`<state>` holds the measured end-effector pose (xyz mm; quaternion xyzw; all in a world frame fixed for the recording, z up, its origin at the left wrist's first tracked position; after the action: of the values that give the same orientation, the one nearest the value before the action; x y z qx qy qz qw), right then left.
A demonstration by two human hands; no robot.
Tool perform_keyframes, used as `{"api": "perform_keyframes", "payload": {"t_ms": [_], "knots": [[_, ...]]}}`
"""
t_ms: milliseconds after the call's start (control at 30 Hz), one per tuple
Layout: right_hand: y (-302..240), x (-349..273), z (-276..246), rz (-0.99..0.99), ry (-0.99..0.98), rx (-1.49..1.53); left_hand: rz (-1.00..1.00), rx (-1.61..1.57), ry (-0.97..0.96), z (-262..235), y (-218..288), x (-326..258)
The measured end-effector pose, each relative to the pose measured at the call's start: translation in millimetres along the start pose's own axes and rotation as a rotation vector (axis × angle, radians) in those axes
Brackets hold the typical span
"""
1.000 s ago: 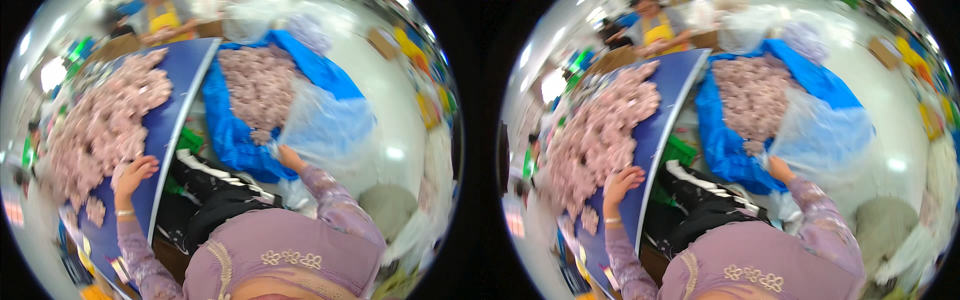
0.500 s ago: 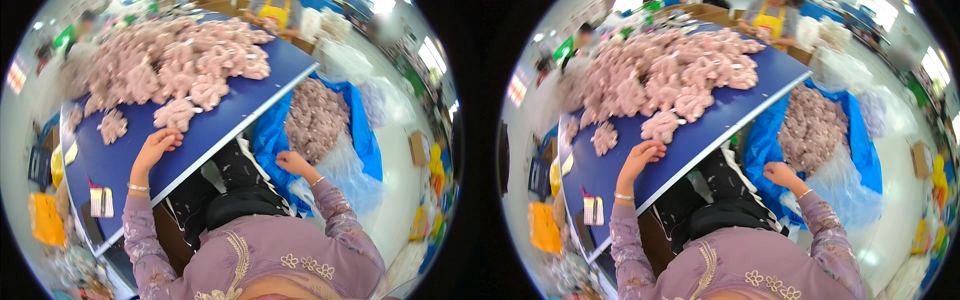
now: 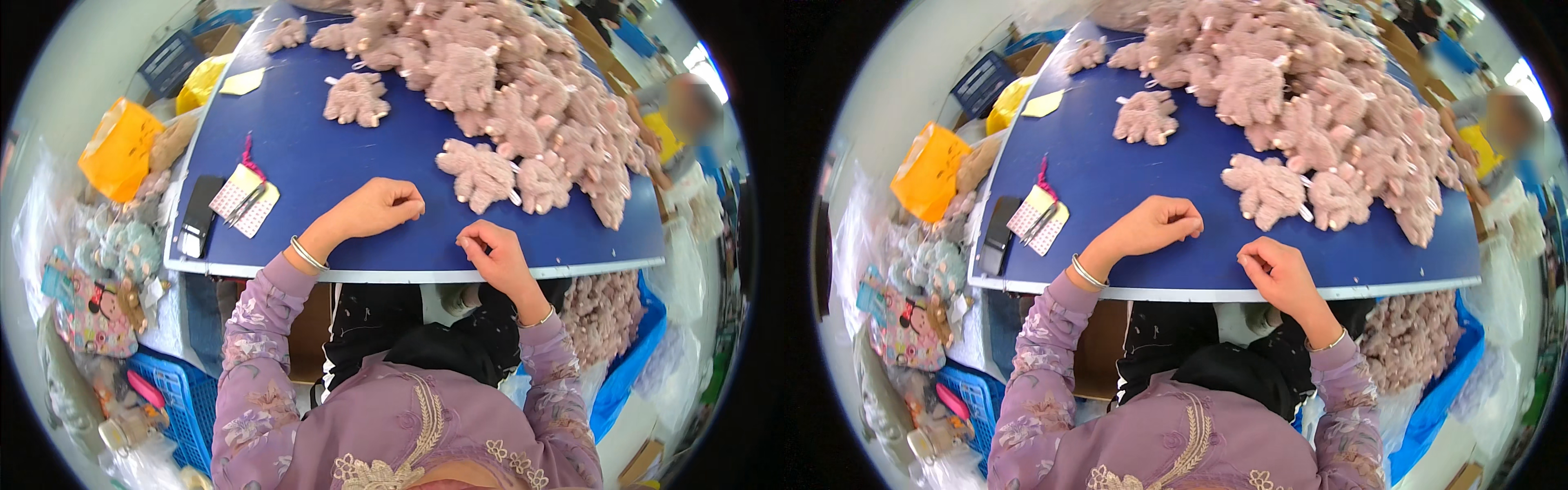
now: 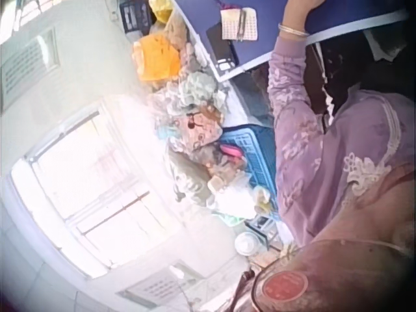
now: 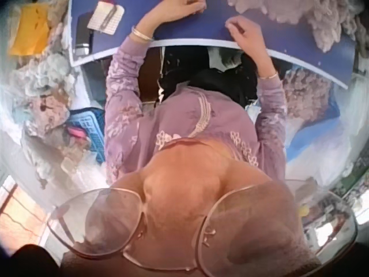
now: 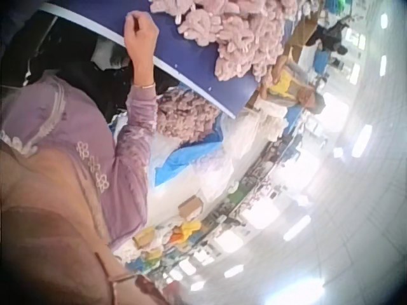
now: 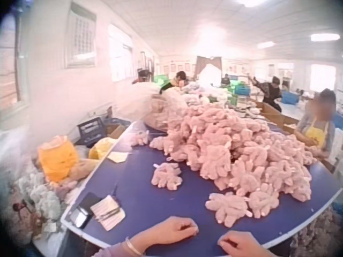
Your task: The person empties a large plastic bag of pink stuffed toys onto a blue table. They then pick up individual toys and use a pair of scissors to trim loose threads and threads from the tags. The trimmed toys are placed into a blue bin.
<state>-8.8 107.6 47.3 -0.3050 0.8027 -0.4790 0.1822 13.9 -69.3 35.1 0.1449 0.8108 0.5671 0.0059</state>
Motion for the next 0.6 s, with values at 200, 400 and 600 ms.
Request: {"api": "perform_keyframes", "payload": {"t_ms": [200, 400, 600], "knots": [[18, 18, 9, 0.049, 0.027, 0.034, 0.0, 0.258, 0.115, -39, 16, -57], [19, 13, 10, 0.063, 0.028, 0.076, -0.415, 0.785, 0.524, -161, 16, -162], [23, 14, 10, 0.077, 0.059, 0.101, -0.642, 0.976, 0.388, -183, -18, -197]]}}
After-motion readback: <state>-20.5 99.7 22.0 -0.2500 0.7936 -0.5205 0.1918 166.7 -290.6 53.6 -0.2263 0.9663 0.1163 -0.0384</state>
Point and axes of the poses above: each hand's wrist, its own x-axis towards the middle knuckle, its own z-axis out of the palm, y = z × x, the point moved 9 cm from there along x, towards the middle knuckle, and after that the axes turned 10 degrees about z, right-handed, at the moved point
